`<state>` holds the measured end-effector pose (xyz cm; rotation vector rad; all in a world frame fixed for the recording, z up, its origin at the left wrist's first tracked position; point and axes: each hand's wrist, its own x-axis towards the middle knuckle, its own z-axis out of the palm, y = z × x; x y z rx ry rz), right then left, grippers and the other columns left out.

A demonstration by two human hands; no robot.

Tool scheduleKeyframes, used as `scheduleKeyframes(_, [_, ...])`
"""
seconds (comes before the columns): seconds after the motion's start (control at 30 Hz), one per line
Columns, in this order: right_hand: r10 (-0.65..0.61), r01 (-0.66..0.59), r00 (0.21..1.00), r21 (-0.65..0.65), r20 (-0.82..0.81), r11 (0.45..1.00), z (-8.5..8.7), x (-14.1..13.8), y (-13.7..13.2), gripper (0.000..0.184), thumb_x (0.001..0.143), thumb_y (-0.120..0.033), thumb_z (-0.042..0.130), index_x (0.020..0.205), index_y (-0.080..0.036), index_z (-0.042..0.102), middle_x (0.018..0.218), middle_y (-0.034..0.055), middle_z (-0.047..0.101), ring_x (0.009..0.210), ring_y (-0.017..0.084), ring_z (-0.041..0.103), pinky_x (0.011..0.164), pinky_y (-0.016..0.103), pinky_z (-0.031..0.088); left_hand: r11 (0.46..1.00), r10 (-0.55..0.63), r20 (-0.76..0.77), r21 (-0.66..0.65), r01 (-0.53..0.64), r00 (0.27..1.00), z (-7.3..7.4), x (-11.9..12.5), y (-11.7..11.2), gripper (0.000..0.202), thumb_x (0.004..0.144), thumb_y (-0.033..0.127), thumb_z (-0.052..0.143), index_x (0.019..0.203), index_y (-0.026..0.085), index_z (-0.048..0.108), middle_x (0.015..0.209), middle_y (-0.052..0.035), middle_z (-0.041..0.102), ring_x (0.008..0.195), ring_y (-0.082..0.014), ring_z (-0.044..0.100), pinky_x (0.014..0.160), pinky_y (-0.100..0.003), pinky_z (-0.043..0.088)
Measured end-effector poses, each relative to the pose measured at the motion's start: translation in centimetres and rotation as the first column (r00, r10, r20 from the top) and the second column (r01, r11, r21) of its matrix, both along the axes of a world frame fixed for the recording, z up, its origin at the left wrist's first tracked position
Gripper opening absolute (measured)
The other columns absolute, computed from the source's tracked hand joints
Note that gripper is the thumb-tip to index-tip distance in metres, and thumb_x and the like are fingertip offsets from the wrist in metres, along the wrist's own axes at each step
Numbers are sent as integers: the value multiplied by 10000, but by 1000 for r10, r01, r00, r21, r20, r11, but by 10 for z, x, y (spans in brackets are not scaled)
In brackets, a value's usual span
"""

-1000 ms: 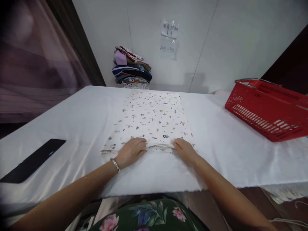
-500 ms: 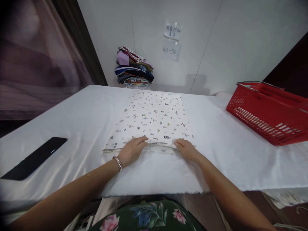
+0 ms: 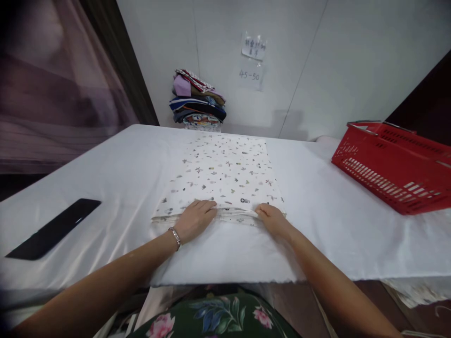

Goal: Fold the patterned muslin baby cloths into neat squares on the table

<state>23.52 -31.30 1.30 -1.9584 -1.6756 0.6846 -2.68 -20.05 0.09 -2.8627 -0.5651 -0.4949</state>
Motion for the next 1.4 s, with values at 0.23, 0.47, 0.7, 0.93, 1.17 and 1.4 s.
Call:
scheduleKeyframes(0.23, [-9, 3, 998, 100, 67, 995, -9, -4, -4, 281, 878, -376, 337, 657, -207, 379, 682, -10, 473, 663, 149, 453, 636, 269, 345, 997, -72, 93, 22, 70, 993, 0, -6, -1, 207, 861, 89, 376, 776, 156, 553, 1067, -52, 596, 929, -171, 524, 792, -333, 397])
scheduleKeyframes(0.47, [-27, 27, 1000, 62, -4, 998, -5, -2, -3, 279, 874, -383, 353, 662, -208, 402, 668, -19, 471, 664, 147, 453, 630, 267, 352, 999, -44, 16, -2, 44, 999, 3, 2, -4, 193, 876, 109, 377, 865, 154, 564, 1130, -68, 564, 950, -187, 519, 788, -340, 397])
scheduleKeyframes(0.7, [7, -15, 997, 105, 76, 994, -6, -5, -4, 275, 891, -341, 344, 660, -208, 410, 680, -8, 485, 662, 147, 456, 624, 274, 370, 998, -45, 78, -45, 48, 996, 2, -2, -4, 205, 864, 111, 381, 822, 155, 576, 1059, -58, 603, 938, -182, 543, 793, -346, 422])
scheduleKeyframes(0.93, [125, -205, 938, 225, 323, 953, -11, -11, -12, 296, 937, -283, 282, 822, -206, 544, 848, 52, 569, 809, 182, 502, 713, 317, 408, 994, -82, 120, -59, 90, 989, 3, -10, -4, 185, 853, 110, 398, 813, 162, 571, 1000, -53, 629, 921, -161, 564, 834, -336, 433])
scheduleKeyframes(1.17, [178, -359, 850, 297, 496, 885, -17, -12, -13, 266, 915, -331, 390, 1071, -188, 551, 1013, 101, 580, 911, 217, 518, 777, 364, 436, 994, -90, 114, -55, 97, 989, 5, -6, -4, 167, 848, 133, 411, 808, 165, 570, 965, -52, 621, 900, -178, 544, 777, -342, 431])
scheduleKeyframes(1.4, [203, -462, 790, 343, 579, 818, -16, -38, 1, 334, 896, -293, 426, 1196, -160, 483, 1067, 131, 566, 949, 243, 509, 792, 392, 426, 988, -81, 170, -113, 101, 982, 4, -3, 0, 189, 866, 159, 378, 803, 163, 556, 789, -45, 603, 767, -156, 543, 783, -338, 411])
